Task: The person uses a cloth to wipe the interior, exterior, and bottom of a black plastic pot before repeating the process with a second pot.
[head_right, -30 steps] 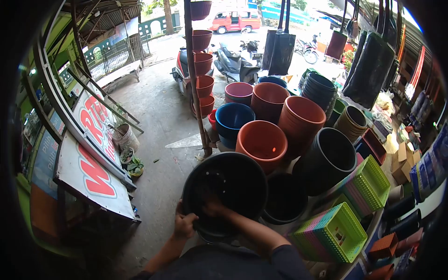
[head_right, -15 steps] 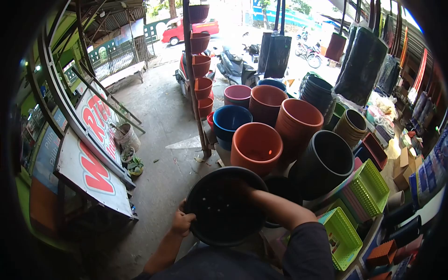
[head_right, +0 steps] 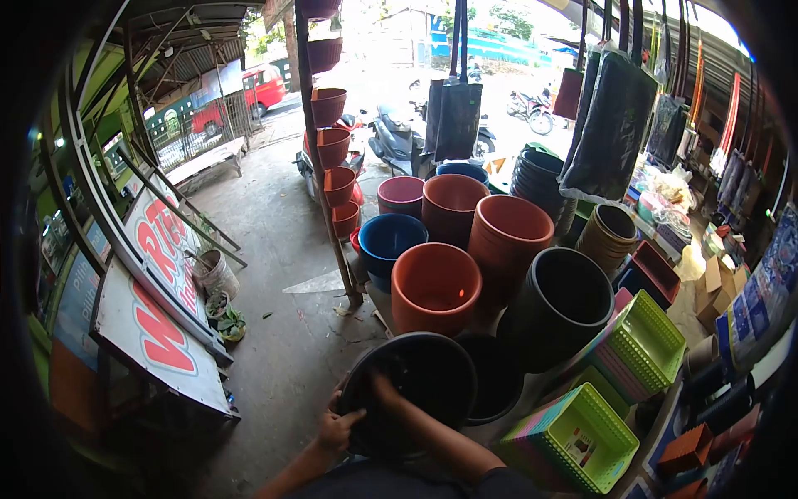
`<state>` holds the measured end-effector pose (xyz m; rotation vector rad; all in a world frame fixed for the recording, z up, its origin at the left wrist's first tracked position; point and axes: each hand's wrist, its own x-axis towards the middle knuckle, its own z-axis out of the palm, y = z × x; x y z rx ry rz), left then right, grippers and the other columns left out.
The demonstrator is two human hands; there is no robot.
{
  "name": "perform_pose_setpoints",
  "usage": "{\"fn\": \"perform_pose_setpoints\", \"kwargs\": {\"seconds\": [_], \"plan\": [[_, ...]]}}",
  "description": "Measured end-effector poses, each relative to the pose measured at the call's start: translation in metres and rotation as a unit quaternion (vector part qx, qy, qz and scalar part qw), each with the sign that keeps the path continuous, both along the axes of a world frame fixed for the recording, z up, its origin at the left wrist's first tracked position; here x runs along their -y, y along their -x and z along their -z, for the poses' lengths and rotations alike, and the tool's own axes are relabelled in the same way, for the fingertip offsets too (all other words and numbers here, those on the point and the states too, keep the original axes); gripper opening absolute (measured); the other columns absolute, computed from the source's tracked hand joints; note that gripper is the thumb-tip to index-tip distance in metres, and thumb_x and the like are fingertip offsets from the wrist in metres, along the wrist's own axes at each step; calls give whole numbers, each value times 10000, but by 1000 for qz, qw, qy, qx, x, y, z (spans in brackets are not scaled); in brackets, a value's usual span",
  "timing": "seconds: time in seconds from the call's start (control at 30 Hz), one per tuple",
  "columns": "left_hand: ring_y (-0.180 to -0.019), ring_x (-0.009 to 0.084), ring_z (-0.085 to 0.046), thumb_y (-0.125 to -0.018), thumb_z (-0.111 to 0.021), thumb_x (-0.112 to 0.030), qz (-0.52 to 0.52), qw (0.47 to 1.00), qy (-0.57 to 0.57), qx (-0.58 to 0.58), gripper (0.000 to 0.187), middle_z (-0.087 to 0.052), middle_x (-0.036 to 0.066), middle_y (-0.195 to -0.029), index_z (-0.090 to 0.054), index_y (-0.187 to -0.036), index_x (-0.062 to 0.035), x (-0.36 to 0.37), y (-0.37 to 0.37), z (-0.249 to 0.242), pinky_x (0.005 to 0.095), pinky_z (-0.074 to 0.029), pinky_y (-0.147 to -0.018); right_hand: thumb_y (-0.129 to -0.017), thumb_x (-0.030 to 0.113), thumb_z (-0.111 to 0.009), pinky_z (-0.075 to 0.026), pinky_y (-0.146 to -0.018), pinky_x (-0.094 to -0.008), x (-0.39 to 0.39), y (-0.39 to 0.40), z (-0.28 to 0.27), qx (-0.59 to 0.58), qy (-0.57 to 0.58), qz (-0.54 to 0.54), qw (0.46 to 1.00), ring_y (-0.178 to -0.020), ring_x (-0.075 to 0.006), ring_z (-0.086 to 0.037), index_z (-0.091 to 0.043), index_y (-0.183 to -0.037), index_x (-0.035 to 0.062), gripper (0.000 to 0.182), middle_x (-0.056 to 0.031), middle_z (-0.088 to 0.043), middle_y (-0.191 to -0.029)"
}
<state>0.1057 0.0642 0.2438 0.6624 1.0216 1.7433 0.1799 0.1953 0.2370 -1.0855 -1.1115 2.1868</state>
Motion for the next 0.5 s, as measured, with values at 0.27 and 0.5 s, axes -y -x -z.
{"fn": "perform_pose_setpoints", "kwargs": {"seconds": [0.27, 0.5], "plan": [[-999, 119, -613, -952, -586, -35, 16, 991, 40, 125, 273, -658, 24, -1103, -576, -1222, -74, -3, -27, -18, 270, -495, -882, -985, 556, -380, -379, -1086, -403, -38, -36, -13, -262, 109, 334, 899, -1152, -312, -576, -511, -1309, -29, 682, -167, -595, -1260], [-898, 127, -643, -930, -634, -81, -35, 992, 36, 119, 187, -681, 30, -993, -635, -1117, -79, -32, -3, -7, 281, -527, -795, -978, 504, -434, -332, -1083, -347, 33, -46, -60, 176, -7, -225, 958, -1297, -272, -441, -419, -1429, 22, 660, -234, -485, -1390]]}}
